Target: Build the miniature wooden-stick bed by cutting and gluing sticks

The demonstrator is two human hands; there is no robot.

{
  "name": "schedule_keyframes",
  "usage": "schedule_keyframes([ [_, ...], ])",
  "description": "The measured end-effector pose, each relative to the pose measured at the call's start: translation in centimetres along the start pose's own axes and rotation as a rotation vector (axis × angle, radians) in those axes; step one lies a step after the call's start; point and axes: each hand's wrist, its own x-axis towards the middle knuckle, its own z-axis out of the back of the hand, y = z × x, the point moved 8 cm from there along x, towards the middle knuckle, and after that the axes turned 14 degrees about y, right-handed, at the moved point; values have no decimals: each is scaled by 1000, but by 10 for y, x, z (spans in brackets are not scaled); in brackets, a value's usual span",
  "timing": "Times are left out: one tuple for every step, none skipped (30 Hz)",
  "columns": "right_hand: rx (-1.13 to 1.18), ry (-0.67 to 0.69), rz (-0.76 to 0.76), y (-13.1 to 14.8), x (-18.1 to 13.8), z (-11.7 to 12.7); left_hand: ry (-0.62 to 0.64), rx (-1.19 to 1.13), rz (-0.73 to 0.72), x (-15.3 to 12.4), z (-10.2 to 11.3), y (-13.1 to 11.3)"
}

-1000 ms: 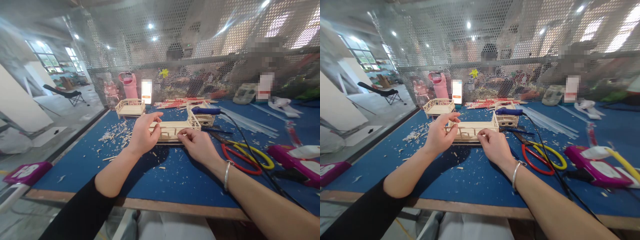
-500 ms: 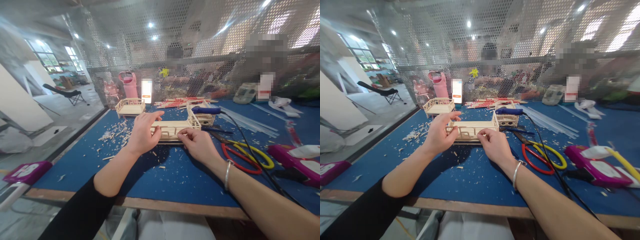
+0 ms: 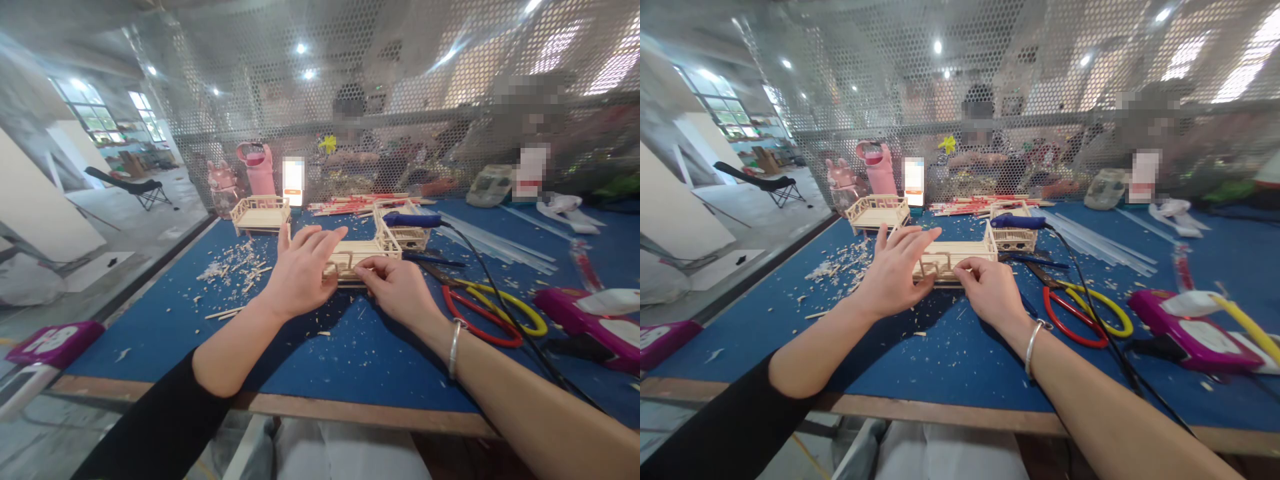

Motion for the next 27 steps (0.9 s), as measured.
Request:
schedule_keyframes([
  [-8,1,-2,0,0,0,7,8,-4,0,-2,-2],
  [-14,0,-4,0,0,0,13,12,-9,0,-4,-3],
  [-18,-2,-6,1,0,1,15,13,-14,0,-5,-5],
  [-17,-6,-6,1,0,1,17,10,-18,0,-5,-6],
  [-13,-11,-6,1,-1,2,14,1,-23,0,-4,-6],
  [-6,-15,-6,2,-1,2,3,-16,-28,-1,-2,-6],
  [-2,-20,-5,2,-2,3,-23,-40,-32,-2,1,-6],
  [0,-23,-3,2,-2,3,-66,-70,-37,-3,6,-5],
  [-1,-26,-1,3,-3,4,-128,-103,-37,-5,13,-3],
  [-4,-27,3,3,-3,4,-202,-136,-30,-8,20,1],
  [-8,-26,8,3,-4,5,-284,-165,-17,-11,28,7],
  [-11,-25,14,3,-4,5,-364,-188,3,-15,34,13],
  [-12,-22,20,3,-4,5,-437,-204,31,-18,40,22],
  [-12,-15,30,4,-4,5,-496,-215,66,-21,44,31],
  [-14,-2,41,4,-4,4,-537,-224,101,-24,46,40],
  [-18,26,53,5,-4,3,-555,-235,129,-25,46,49],
  [-28,69,67,6,-4,0,-552,-251,148,-24,45,57],
  [-44,121,81,8,-4,-4,-531,-273,157,-23,43,64],
  [-65,176,93,9,-4,-9,-502,-301,158,-21,40,69],
  [-87,222,102,10,-4,-12,-467,-333,154,-19,36,73],
  [-109,254,110,11,-4,-15,-433,-365,153,-17,33,75],
  [-126,267,117,11,-5,-16,-401,-392,154,-15,29,75],
  [-137,265,126,12,-5,-17,-372,-408,152,-14,27,74],
  [-140,254,137,12,-5,-16,-347,-412,144,-13,25,72],
  [-139,231,147,13,-5,-14,-324,-402,126,-12,25,67],
  [-134,198,153,13,-5,-11,-303,-380,98,-11,25,62],
  [-127,159,151,12,-5,-8,-282,-351,61,-11,25,55],
])
